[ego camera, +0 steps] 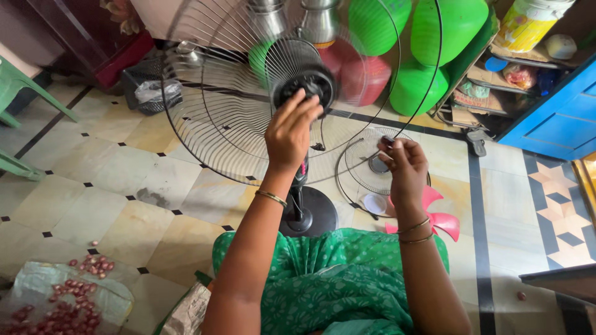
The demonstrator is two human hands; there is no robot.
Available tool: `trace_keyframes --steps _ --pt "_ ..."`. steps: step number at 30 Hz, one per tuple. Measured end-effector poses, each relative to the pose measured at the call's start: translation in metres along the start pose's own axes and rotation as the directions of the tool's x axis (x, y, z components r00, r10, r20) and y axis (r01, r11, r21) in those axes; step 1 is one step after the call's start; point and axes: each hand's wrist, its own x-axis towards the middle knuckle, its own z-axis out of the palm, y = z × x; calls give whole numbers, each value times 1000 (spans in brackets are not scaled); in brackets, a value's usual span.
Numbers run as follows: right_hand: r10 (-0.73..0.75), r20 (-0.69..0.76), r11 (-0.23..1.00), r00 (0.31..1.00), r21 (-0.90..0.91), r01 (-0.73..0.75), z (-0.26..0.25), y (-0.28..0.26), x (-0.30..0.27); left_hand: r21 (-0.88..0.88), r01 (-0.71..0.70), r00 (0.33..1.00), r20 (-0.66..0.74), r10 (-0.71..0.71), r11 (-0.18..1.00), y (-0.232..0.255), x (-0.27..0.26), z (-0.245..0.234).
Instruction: The person removes the front grill of a standing fan, manipulates the central hub and blade mounting area, then picks up a red fan blade and aligns it with the fan motor shaft.
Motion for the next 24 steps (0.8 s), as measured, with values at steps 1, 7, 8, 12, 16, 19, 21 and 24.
trace_keyframes --steps 1,7,8,12,16,19,21,24 --pt "18 -11 998 1000 58 -18 -12 5 8 4 -19 1000 20 19 1000 2 -6 -1" --pt "346 -154 835 925 499 -230 -85 36 41 -23 -128 990 53 129 992 19 -24 12" --pt "405 -168 797 899 546 -257 -94 41 44 -20 -104 994 43 105 994 18 -26 12" --pt "416 -11 732 909 598 -327 -113 51 54 -11 -51 998 38 52 999 7 -21 6" --pt "253 7 932 967 265 -246 -101 50 63 -76 -34 995 87 41 997 11 -12 -11" --pt "-100 -132 968 986 -244 66 -81 43 76 -81 29 996 83 -23 996 23 2 -33" --pt "-386 -61 825 920 -470 315 -69 35 89 69 -101 991 -82 107 992 25 16 -55" --pt "-545 123 659 829 -548 514 -56 19 105 405 -73 957 -227 178 911 21 40 -96"
